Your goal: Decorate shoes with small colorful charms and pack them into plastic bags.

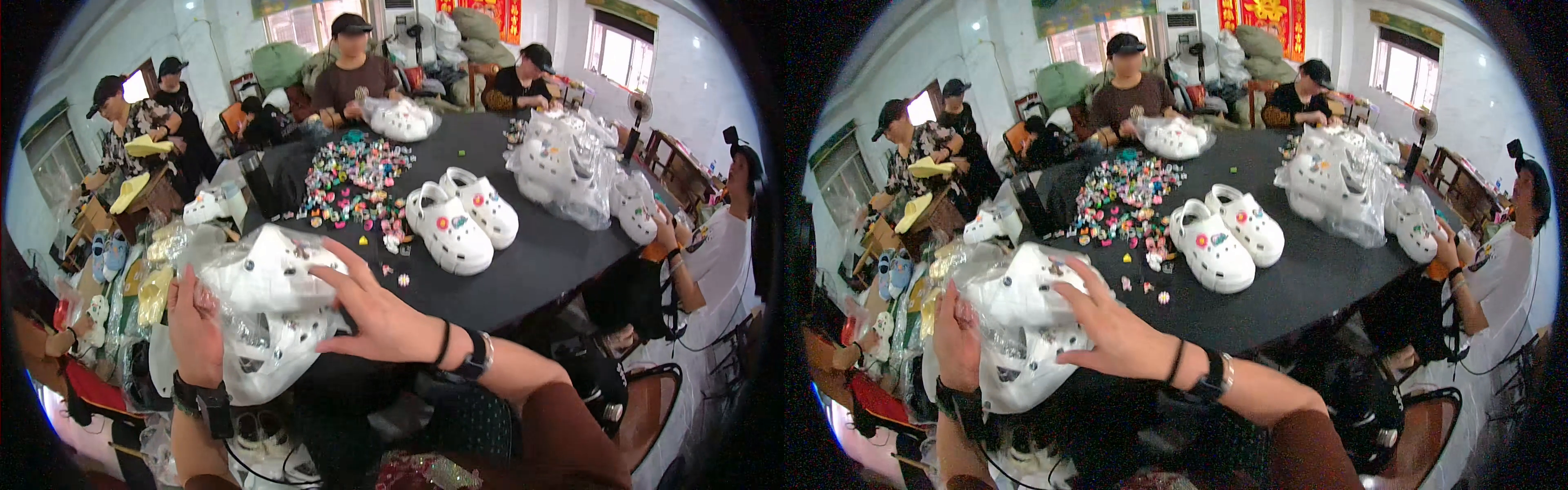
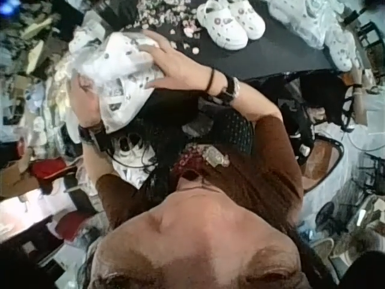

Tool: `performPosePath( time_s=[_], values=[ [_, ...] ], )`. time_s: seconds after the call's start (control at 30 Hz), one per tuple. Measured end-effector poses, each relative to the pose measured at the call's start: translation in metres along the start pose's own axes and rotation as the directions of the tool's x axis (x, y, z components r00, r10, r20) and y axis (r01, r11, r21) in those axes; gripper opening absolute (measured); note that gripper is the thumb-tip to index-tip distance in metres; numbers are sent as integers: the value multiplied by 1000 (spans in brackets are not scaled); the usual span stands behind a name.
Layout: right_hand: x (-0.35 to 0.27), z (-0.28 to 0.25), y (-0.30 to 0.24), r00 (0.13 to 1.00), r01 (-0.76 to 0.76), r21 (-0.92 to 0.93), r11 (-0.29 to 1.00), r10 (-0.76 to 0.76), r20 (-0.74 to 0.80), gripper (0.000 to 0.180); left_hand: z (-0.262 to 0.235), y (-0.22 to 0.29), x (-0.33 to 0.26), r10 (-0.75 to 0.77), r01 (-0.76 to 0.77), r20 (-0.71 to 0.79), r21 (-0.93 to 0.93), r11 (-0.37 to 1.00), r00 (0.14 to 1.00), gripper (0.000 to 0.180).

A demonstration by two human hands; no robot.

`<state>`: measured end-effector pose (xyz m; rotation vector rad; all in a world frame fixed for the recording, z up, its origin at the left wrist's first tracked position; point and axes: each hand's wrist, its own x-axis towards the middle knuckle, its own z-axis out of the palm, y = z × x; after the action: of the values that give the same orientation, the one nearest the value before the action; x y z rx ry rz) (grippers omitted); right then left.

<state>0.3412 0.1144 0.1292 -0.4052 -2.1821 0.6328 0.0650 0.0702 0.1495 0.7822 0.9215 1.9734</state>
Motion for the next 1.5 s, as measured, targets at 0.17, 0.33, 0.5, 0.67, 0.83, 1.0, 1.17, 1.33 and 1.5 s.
performPosePath(
  time_s=[0.17, 0.33, 0.5, 0.67, 0.83, 1.0, 1.17, 1.33, 1.5],
  values=[
    [48, 46, -32, 985, -42, 55, 998, 32, 170, 120, -12, 6, -34, 94, -86, -15, 292, 953, 995, 4],
    [60, 86, -34, 951, -124, 13, 992, 115, 287, 136, 11, 8, -74, -85, 84, -66, -17, 996, 994, 6],
    [62, 105, -17, 994, -43, 45, 998, 38, 107, 126, 11, 4, -85, -92, 85, 34, 156, 984, 995, 5],
    [73, 119, -13, 994, 109, 120, 987, -112, 15, 65, 9, 16, -100, -88, 70, 41, 323, 944, 995, 6],
    [75, 111, -7, 970, 243, 62, 968, -242, -26, 25, 9, 18, -111, -3, -109, 193, 569, 815, 981, 19],
    [71, 89, -16, 949, 312, -146, 939, -302, 89, 12, 7, 36, -123, -194, -77, 254, 770, 634, 947, 28],
    [68, 85, -39, 934, 356, -332, 873, -330, 136, 18, -7, 44, -131, -236, -186, 379, 796, 576, 895, 37],
    [83, 79, -23, 963, 224, -247, 943, -176, 203, 15, -5, 51, -149, -75, -291, 465, 664, 689, 882, 46],
    [115, 45, 26, 934, 293, -148, 945, -316, -167, 3, -7, 67, -149, 330, -669, 582, 654, 353, 743, 28]
  ],
)
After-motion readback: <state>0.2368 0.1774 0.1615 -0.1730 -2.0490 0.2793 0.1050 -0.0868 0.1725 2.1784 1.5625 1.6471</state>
